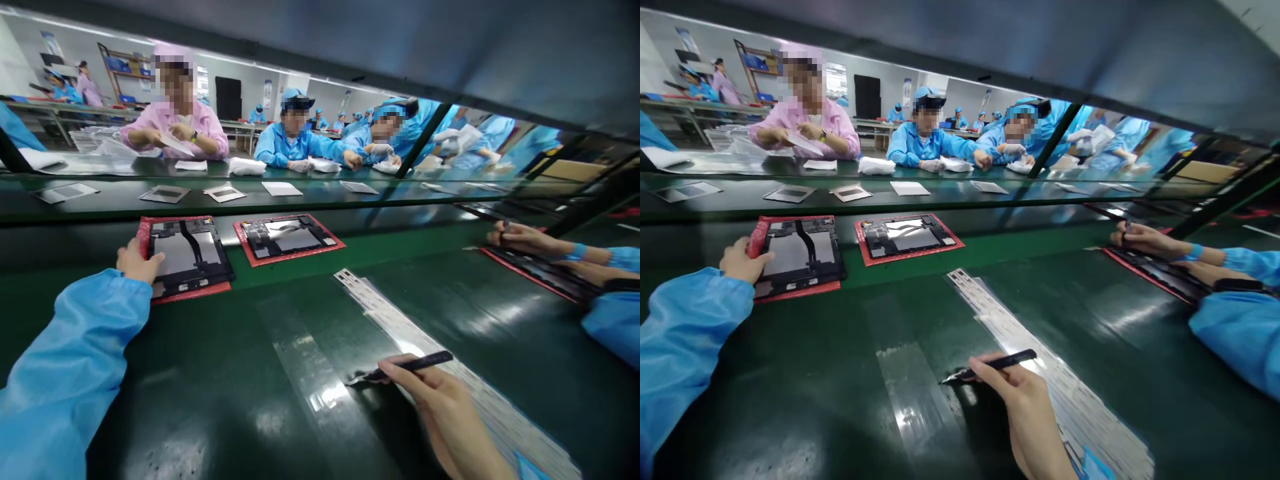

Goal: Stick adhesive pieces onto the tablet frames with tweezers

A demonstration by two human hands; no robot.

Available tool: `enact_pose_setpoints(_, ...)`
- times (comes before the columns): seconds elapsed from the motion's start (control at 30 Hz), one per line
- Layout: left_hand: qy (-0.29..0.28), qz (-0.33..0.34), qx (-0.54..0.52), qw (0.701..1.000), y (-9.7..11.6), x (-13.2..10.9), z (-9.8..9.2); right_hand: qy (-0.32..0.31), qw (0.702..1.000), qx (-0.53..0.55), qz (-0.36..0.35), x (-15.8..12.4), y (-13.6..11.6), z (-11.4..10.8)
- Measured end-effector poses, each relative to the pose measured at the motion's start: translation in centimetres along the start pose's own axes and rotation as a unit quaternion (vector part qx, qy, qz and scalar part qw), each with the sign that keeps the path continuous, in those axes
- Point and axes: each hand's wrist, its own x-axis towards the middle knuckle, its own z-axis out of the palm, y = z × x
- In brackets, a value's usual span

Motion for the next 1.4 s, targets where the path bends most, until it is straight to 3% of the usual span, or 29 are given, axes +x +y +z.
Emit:
enact_pose_setpoints(0.07, -0.002, 0.012, 0.022, 1.0, 2.8, -1.2, 0.9, 0.006, 1.0, 0.009, 0.001, -0.2, 0.2, 0.2)
enact_pose_setpoints(0.13, -0.042, 0.05, 0.016, 0.998, 6.5, -3.8, 2.4, 0.0, 1.0, 0.017, 0.0, -0.7, 0.5, 0.8)
enact_pose_setpoints(0.23, -0.174, 0.168, 0.014, 0.97, 11.9, -9.3, 4.5, -0.044, 0.999, 0.029, 0.006, -2.0, 0.7, 2.6)
enact_pose_setpoints(0.3, -0.239, 0.23, 0.025, 0.943, 14.1, -12.2, 5.3, -0.092, 0.995, 0.046, 0.016, -2.9, 0.6, 4.0)
enact_pose_setpoints(0.37, -0.28, 0.27, 0.045, 0.92, 15.0, -13.7, 5.6, -0.137, 0.988, 0.073, 0.025, -3.6, 0.0, 5.1)
enact_pose_setpoints(0.5, -0.316, 0.315, 0.083, 0.891, 15.3, -13.3, 4.8, -0.168, 0.979, 0.117, 0.011, -3.9, -2.0, 4.7)
enact_pose_setpoints(0.67, -0.327, 0.369, 0.087, 0.866, 14.9, -14.0, 3.8, -0.106, 0.99, 0.09, -0.037, -3.6, -2.9, 1.7)
enact_pose_setpoints(0.77, -0.296, 0.375, 0.096, 0.873, 14.1, -15.7, 4.1, -0.063, 0.995, 0.054, -0.045, -3.4, -1.5, 1.5)
enact_pose_setpoints(0.87, -0.247, 0.36, 0.114, 0.892, 13.2, -17.3, 4.6, -0.061, 0.996, 0.048, -0.049, -3.5, 0.2, 3.1)
enact_pose_setpoints(1.0, -0.186, 0.333, 0.132, 0.915, 13.0, -18.3, 4.7, -0.132, 0.989, 0.048, -0.044, -4.6, 1.0, 6.3)
enact_pose_setpoints(1.1, -0.151, 0.305, 0.137, 0.93, 13.5, -18.4, 4.5, -0.185, 0.981, 0.036, -0.05, -5.1, 0.5, 7.4)
enact_pose_setpoints(1.17, -0.135, 0.293, 0.136, 0.937, 13.6, -18.3, 4.4, -0.169, 0.983, 0.024, -0.069, -4.7, 0.1, 7.0)
enact_pose_setpoints(1.3, -0.123, 0.29, 0.125, 0.941, 13.6, -17.8, 4.4, -0.076, 0.991, 0.0, -0.109, -2.9, 0.1, 5.1)
enact_pose_setpoints(1.4, -0.128, 0.283, 0.115, 0.944, 13.6, -17.5, 4.5, -0.091, 0.991, 0.0, -0.103, -2.6, 0.8, 5.0)
